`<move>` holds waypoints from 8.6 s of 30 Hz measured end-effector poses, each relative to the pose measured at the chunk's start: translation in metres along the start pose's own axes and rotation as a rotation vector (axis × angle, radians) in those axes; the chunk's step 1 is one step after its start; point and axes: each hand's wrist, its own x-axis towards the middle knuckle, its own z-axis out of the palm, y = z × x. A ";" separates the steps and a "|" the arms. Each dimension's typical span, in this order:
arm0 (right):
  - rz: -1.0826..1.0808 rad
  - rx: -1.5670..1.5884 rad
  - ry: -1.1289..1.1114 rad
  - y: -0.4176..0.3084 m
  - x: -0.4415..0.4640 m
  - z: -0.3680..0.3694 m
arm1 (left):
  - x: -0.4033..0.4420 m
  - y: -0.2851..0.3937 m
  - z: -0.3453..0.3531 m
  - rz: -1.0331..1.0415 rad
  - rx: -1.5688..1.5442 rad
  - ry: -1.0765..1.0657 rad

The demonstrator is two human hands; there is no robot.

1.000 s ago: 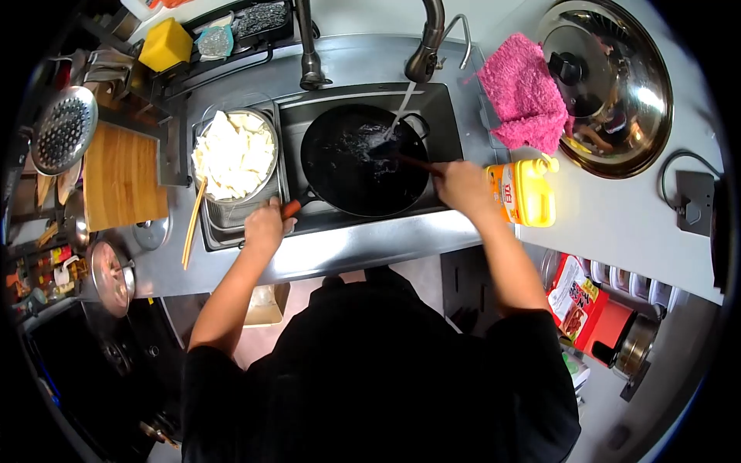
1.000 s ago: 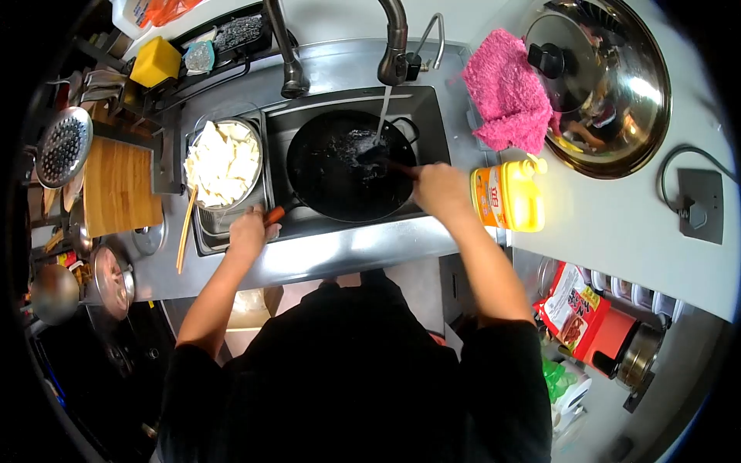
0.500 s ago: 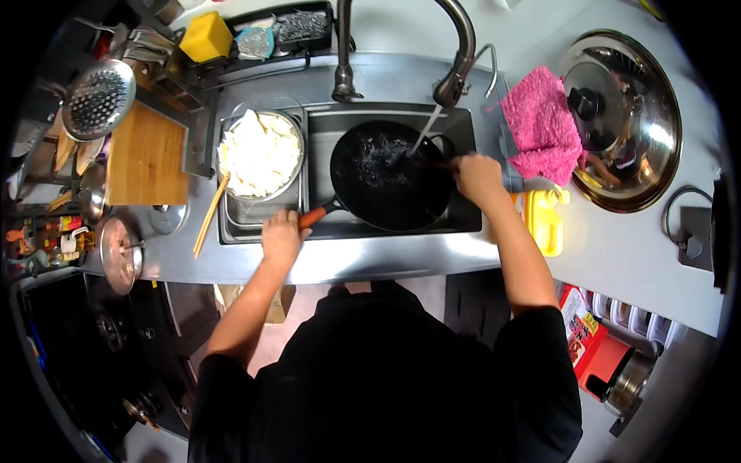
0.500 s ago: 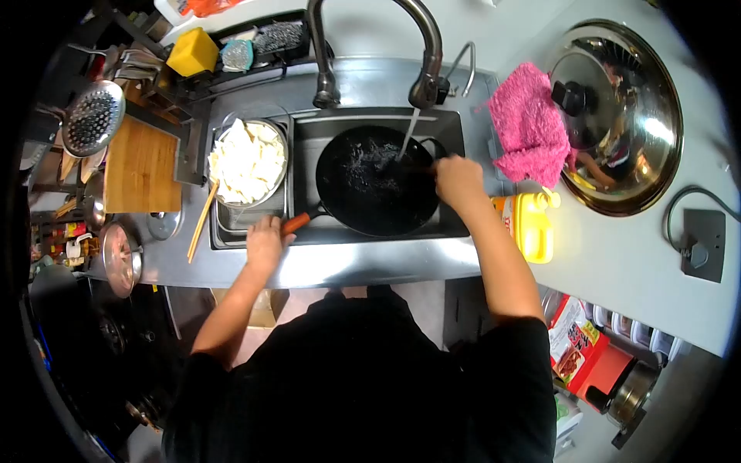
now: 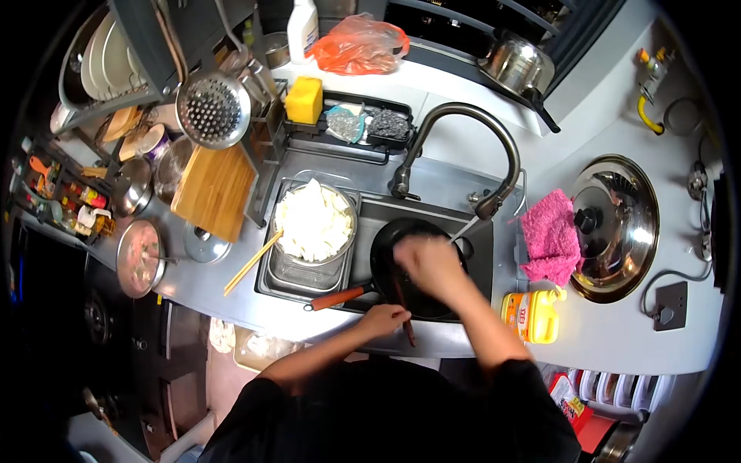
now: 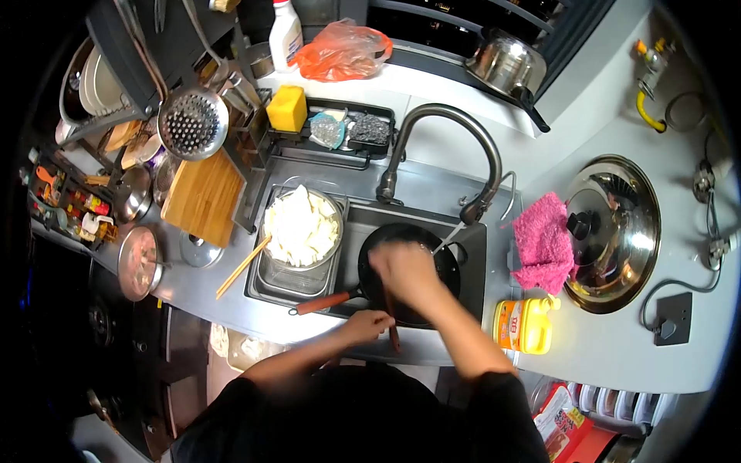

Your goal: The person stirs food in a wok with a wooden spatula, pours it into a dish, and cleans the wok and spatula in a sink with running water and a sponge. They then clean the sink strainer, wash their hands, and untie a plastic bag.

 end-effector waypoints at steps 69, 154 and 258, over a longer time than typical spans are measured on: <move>0.165 -0.137 -1.033 0.242 -0.135 0.196 | -0.059 -0.001 -0.079 -0.048 0.655 0.434; 0.316 -0.153 -0.840 0.213 -0.112 0.242 | -0.045 -0.022 -0.062 -0.076 0.507 0.520; 0.496 -0.176 -0.244 0.292 -0.082 0.271 | 0.015 0.024 -0.071 -0.361 0.511 -0.013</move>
